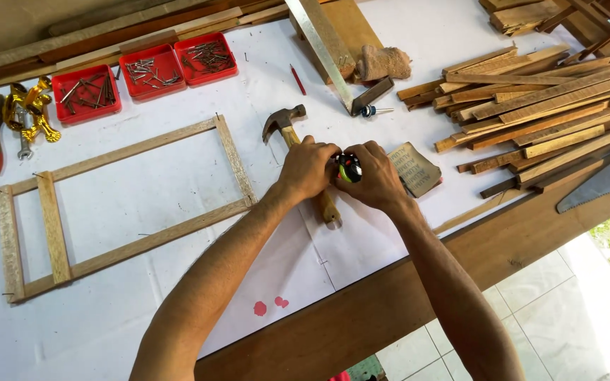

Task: The person assembles a rectangular wooden frame on a workbench. They measure and mark the wood with a tape measure and pencil, then hammer nails to join the pieces. Additional small wooden pieces are added and secured with nails.

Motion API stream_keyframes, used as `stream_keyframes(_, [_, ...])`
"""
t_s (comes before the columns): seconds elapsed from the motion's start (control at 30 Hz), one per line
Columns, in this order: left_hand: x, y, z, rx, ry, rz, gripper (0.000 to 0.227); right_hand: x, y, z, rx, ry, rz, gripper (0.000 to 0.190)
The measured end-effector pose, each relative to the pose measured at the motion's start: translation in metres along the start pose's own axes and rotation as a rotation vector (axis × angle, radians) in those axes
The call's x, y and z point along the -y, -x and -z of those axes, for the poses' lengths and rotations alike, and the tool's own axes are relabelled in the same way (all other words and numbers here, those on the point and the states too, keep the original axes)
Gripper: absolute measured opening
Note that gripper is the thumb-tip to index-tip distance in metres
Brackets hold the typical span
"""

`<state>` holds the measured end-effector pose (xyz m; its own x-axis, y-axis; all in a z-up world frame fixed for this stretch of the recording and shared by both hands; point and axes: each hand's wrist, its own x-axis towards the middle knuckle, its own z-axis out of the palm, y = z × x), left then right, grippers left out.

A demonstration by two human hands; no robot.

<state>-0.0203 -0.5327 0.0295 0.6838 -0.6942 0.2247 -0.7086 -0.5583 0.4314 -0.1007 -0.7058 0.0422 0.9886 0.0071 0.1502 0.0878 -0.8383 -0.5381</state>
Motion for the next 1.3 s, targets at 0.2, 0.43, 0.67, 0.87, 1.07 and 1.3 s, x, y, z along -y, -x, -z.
stream_keyframes(0.2, [0.010, 0.011, 0.016, -0.225, 0.118, -0.086, 0.027, 0.020, -0.011, 0.000, -0.157, 0.149, 0.218, 0.050])
stream_keyframes(0.43, [0.040, 0.050, 0.066, -0.355, 0.081, 0.014, 0.019, 0.076, -0.034, -0.039, 0.103, 0.111, 0.076, 0.044])
stream_keyframes(0.67, [0.072, 0.114, 0.123, -0.398, 0.028, 0.112, 0.016, 0.083, -0.064, -0.069, 0.131, 0.106, -0.121, 0.059])
stream_keyframes(0.87, [0.099, 0.183, 0.171, -0.511, -0.007, 0.173, 0.017, 0.127, -0.066, -0.082, -0.008, -0.120, 0.027, 0.044])
stream_keyframes(1.07, [0.133, 0.268, 0.208, -0.600, -0.069, 0.244, 0.020, 0.230, -0.064, -0.109, 0.073, -0.521, 0.102, 0.029])
stream_keyframes(1.3, [0.171, 0.374, 0.240, -0.344, -0.112, 0.547, 0.038, 0.348, -0.052, -0.130, 0.565, -0.838, -0.198, 0.029])
